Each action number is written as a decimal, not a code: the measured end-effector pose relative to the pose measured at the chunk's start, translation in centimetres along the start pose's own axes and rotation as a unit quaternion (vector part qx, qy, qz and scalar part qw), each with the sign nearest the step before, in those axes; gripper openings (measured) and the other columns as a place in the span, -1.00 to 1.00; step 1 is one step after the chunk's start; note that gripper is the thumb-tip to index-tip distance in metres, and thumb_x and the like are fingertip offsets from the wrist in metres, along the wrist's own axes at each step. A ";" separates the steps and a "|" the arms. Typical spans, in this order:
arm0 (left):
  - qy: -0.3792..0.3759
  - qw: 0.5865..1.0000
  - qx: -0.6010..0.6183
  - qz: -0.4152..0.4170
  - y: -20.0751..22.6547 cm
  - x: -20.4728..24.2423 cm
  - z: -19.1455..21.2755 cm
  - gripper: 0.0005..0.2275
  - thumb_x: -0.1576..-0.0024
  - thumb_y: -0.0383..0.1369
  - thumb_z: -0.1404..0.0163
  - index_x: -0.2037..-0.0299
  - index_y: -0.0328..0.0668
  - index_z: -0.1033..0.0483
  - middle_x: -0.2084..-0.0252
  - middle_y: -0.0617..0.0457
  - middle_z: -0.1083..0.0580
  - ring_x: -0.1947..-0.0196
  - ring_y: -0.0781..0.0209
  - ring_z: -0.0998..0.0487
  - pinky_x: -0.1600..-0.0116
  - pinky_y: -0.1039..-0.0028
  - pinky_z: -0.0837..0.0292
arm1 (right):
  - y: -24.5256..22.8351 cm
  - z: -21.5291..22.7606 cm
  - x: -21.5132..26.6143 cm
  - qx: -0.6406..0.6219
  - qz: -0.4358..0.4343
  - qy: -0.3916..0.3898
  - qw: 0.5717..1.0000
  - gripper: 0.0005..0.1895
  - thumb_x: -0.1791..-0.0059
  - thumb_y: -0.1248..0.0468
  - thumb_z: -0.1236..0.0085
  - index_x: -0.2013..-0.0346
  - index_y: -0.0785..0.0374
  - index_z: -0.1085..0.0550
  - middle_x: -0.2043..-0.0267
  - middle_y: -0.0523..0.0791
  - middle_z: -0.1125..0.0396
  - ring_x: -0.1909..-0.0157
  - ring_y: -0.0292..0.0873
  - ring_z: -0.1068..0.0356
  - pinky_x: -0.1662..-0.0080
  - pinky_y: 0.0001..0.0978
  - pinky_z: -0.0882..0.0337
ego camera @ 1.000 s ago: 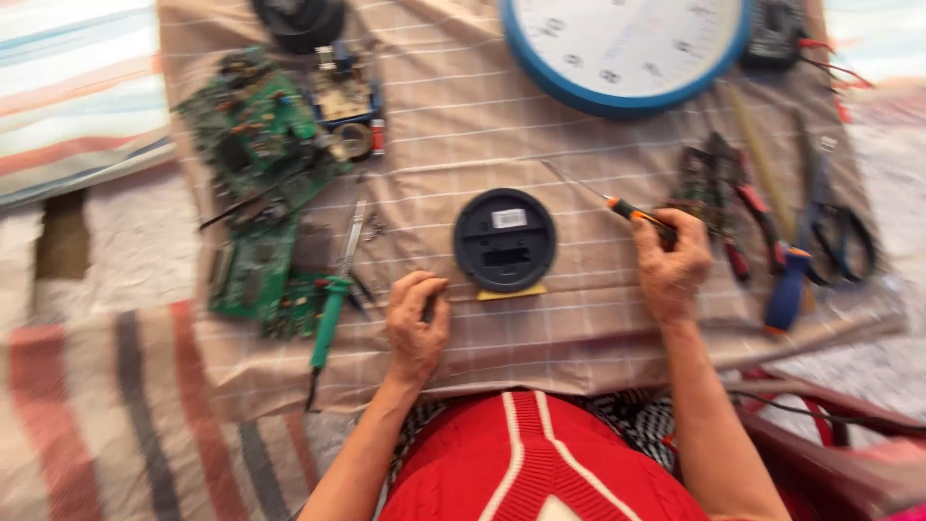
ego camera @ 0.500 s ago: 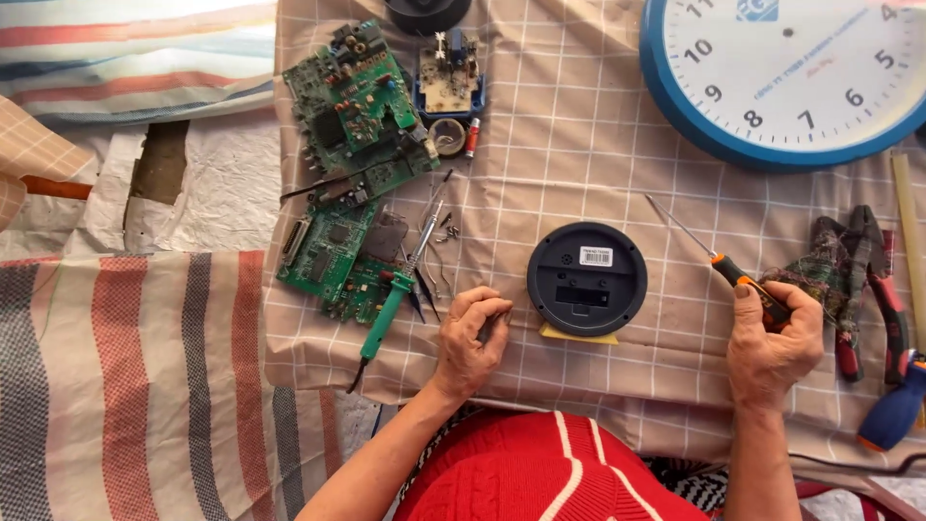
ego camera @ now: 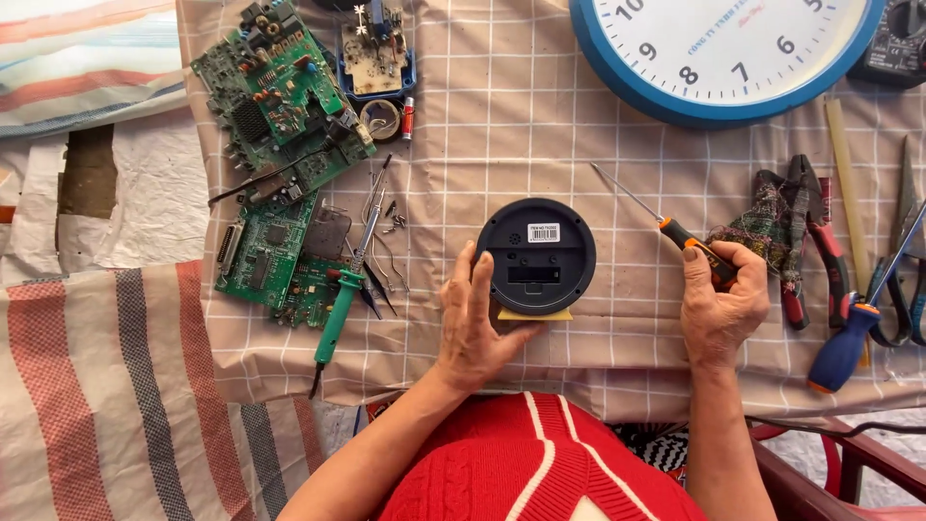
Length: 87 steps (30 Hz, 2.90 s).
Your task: The person uses a screwdriver to remove screws from the back of a small yellow alarm clock. After removing the screws, they insert a battery into the clock's battery compartment and then flip the clock over to show the front face.
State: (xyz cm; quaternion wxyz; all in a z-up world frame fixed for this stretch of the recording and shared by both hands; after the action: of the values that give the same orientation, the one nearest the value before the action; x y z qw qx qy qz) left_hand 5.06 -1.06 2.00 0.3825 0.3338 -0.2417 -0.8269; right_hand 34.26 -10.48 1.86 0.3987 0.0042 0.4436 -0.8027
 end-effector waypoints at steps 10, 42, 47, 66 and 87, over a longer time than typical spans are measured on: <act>0.104 0.994 0.036 -0.006 -3.1 -9.6 -2.7 -0.05 0.12 -0.16 -0.42 -0.49 -0.09 -0.14 -0.40 -0.38 -0.24 -0.34 -0.24 -0.39 -0.34 0.10 -0.23 | 1.3 -0.7 0.1 -0.057 -0.064 0.048 0.995 -0.67 -0.11 0.26 -0.51 -0.02 0.35 -0.55 0.15 0.10 -0.41 0.16 -0.07 -0.43 0.18 -0.33 -0.41; 0.062 0.964 0.254 0.056 -7.8 -19.5 -1.6 -0.80 -0.28 -0.22 -0.03 0.16 -0.20 -0.55 0.62 0.27 -0.26 0.62 0.45 -0.26 0.45 0.56 -0.29 | -11.4 -7.6 -14.8 -0.203 0.082 -0.045 0.975 -0.87 -0.32 0.37 -0.04 -0.08 0.32 -0.29 0.23 0.03 -0.40 0.38 -0.19 -0.36 0.29 -0.44 -0.41; 0.051 0.968 0.229 0.087 -7.9 -19.6 -2.0 -0.74 -0.29 -0.13 0.03 0.18 -0.15 -0.55 0.67 0.30 -0.21 0.67 0.47 -0.21 0.49 0.56 -0.24 | -18.1 -6.8 -15.9 -0.272 0.142 -0.042 0.951 -0.72 -0.34 0.21 0.08 -0.22 0.31 -0.14 0.25 0.09 -0.34 0.46 -0.15 -0.27 0.31 -0.43 -0.31; 0.052 0.969 0.212 0.115 -8.0 -19.7 -2.3 -0.74 -0.31 -0.18 0.14 0.18 -0.10 -0.59 0.32 0.16 -0.60 0.39 0.36 -0.57 0.28 0.51 -0.48 | -17.8 -11.9 -12.5 -0.318 0.170 -0.189 0.914 -0.67 -0.21 0.47 -0.02 -0.21 0.31 -0.15 0.15 0.03 -0.36 0.31 -0.13 -0.47 0.10 -0.42 -0.52; 0.064 0.969 0.213 0.106 -7.7 -19.7 -2.2 -0.80 -0.27 -0.18 0.02 0.25 -0.09 -0.55 0.62 0.32 -0.24 0.62 0.51 -0.20 0.49 0.59 -0.19 | -14.2 -10.1 -10.4 -0.341 0.148 -0.119 0.921 -0.68 -0.27 0.41 0.01 -0.24 0.26 -0.11 0.20 0.06 -0.35 0.41 -0.12 -0.41 0.24 -0.35 -0.53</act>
State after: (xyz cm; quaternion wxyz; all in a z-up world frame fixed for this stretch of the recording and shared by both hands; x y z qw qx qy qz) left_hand 12.60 18.76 2.70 0.4027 0.4320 -0.4215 -0.6882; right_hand 28.73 7.49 9.50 0.5400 -0.1625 0.6339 -0.5294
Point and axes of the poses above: each hand's wrist, its own x-axis away from the middle knuckle, its own z-axis out of the back of the hand, y = z × x, the point moved 1 cm from there along -x, towards the middle knuckle
